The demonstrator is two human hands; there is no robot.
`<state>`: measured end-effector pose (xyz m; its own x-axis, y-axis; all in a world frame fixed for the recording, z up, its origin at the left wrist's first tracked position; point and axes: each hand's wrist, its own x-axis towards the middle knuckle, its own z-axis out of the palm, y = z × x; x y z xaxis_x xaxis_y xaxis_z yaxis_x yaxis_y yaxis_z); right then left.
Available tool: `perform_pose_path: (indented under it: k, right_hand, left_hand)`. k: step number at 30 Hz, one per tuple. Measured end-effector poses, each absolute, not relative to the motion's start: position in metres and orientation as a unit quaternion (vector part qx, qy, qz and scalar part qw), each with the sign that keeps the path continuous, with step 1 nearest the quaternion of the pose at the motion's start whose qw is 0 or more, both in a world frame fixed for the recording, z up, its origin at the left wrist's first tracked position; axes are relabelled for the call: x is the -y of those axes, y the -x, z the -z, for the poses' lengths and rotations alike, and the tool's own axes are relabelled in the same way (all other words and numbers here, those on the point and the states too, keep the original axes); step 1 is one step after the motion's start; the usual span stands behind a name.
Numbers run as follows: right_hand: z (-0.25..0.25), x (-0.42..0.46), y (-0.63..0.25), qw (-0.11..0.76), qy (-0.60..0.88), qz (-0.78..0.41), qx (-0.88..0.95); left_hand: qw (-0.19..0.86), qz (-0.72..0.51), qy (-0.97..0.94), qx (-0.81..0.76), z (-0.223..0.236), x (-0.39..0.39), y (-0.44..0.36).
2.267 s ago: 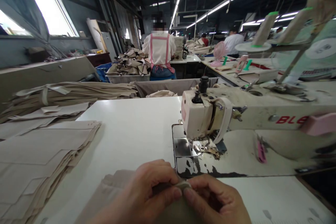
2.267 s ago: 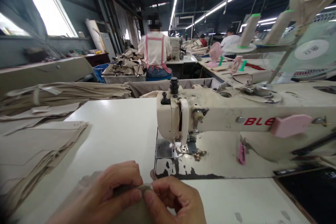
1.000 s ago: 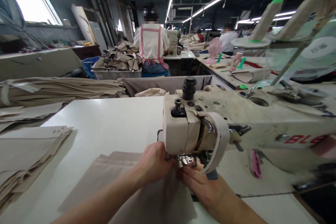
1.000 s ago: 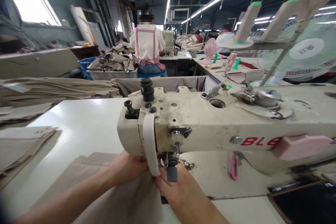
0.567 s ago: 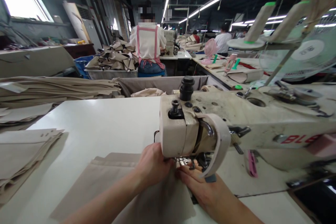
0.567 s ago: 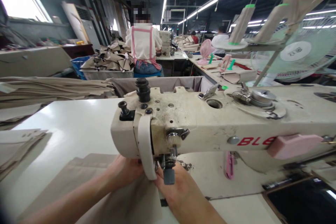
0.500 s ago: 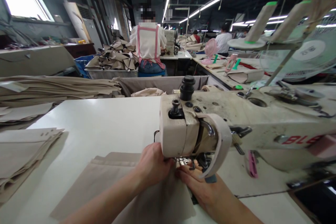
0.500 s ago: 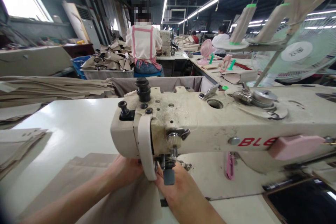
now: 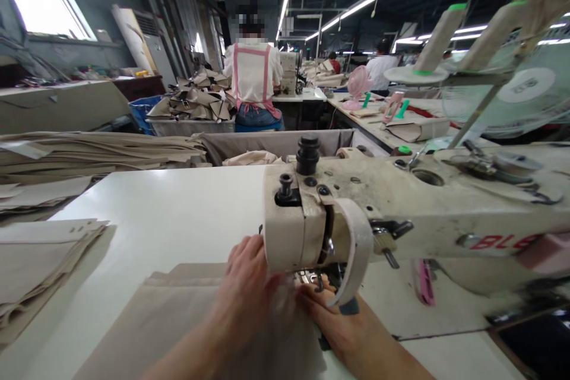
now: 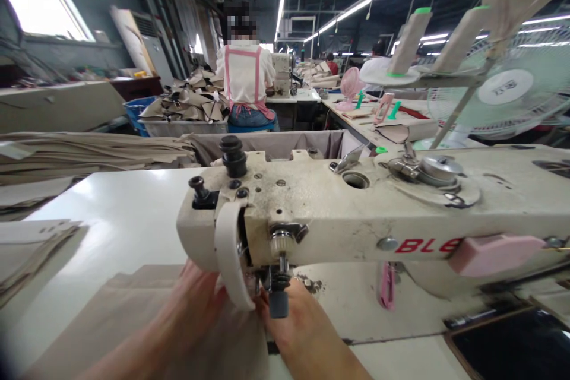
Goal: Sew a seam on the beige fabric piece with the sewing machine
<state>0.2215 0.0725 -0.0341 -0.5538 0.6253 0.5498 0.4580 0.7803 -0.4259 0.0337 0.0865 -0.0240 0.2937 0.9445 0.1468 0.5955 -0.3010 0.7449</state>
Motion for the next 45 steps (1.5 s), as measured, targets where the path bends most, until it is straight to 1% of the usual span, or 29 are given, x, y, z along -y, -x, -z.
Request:
perform_pose_path:
  k: [3, 7, 8, 9, 10, 12, 13, 14, 16, 20, 25, 28, 33, 42, 45]
  right_hand:
    - [0.034, -0.071, -0.223, 0.332, 0.342, -0.158, 0.864]
    - [0.038, -0.062, -0.227, 0.319, 0.380, -0.168, 0.852]
    - [0.040, -0.056, -0.227, 0.323, 0.397, -0.205, 0.834]
    - [0.044, -0.049, -0.227, 0.335, 0.414, -0.273, 0.801]
    - [0.047, -0.041, -0.226, 0.354, 0.427, -0.369, 0.745]
    - [0.055, -0.025, -0.221, 0.386, 0.422, -0.587, 0.572]
    - [0.058, -0.018, -0.217, 0.396, 0.401, -0.670, 0.484]
    - [0.060, -0.012, -0.214, 0.401, 0.379, -0.722, 0.417]
    - [0.060, -0.005, -0.207, 0.408, 0.343, -0.776, 0.338]
    - [0.051, -0.004, -0.200, 0.420, 0.332, -0.804, 0.258]
    - [0.039, -0.007, -0.198, 0.423, 0.361, -0.810, 0.186]
    - [0.034, -0.006, -0.197, 0.426, 0.375, -0.811, 0.143]
    - [0.029, -0.007, -0.195, 0.428, 0.404, -0.797, 0.137]
    - [0.030, -0.005, -0.196, 0.446, 0.400, -0.795, 0.098]
    - [0.033, -0.004, -0.198, 0.438, 0.390, -0.802, 0.117]
  left_hand:
    - [0.284, -0.319, -0.765, -0.482, 0.037, -0.052, -0.034]
    - [0.320, -0.288, -0.732, -0.528, 0.044, -0.031, -0.032]
    - [0.332, -0.289, -0.733, -0.518, 0.043, -0.031, -0.030]
    - [0.345, -0.294, -0.739, -0.499, 0.041, -0.032, -0.028]
    - [0.356, -0.300, -0.745, -0.477, 0.040, -0.034, -0.026]
    - [0.367, -0.311, -0.757, -0.442, 0.038, -0.037, -0.025]
    - [0.367, -0.315, -0.762, -0.431, 0.038, -0.038, -0.025]
    - [0.364, -0.318, -0.766, -0.424, 0.039, -0.038, -0.025]
    - [0.358, -0.316, -0.768, -0.426, 0.042, -0.036, -0.028]
    - [0.357, -0.291, -0.767, -0.447, 0.046, -0.031, -0.031]
    - [0.372, -0.334, -0.758, -0.419, 0.049, -0.030, -0.026]
    - [0.376, -0.328, -0.752, -0.431, 0.050, -0.031, -0.024]
    - [0.377, -0.338, -0.754, -0.418, 0.052, -0.032, -0.022]
    - [0.385, -0.345, -0.769, -0.377, 0.049, -0.032, -0.021]
    - [0.341, -0.352, -0.795, -0.358, 0.052, -0.028, -0.022]
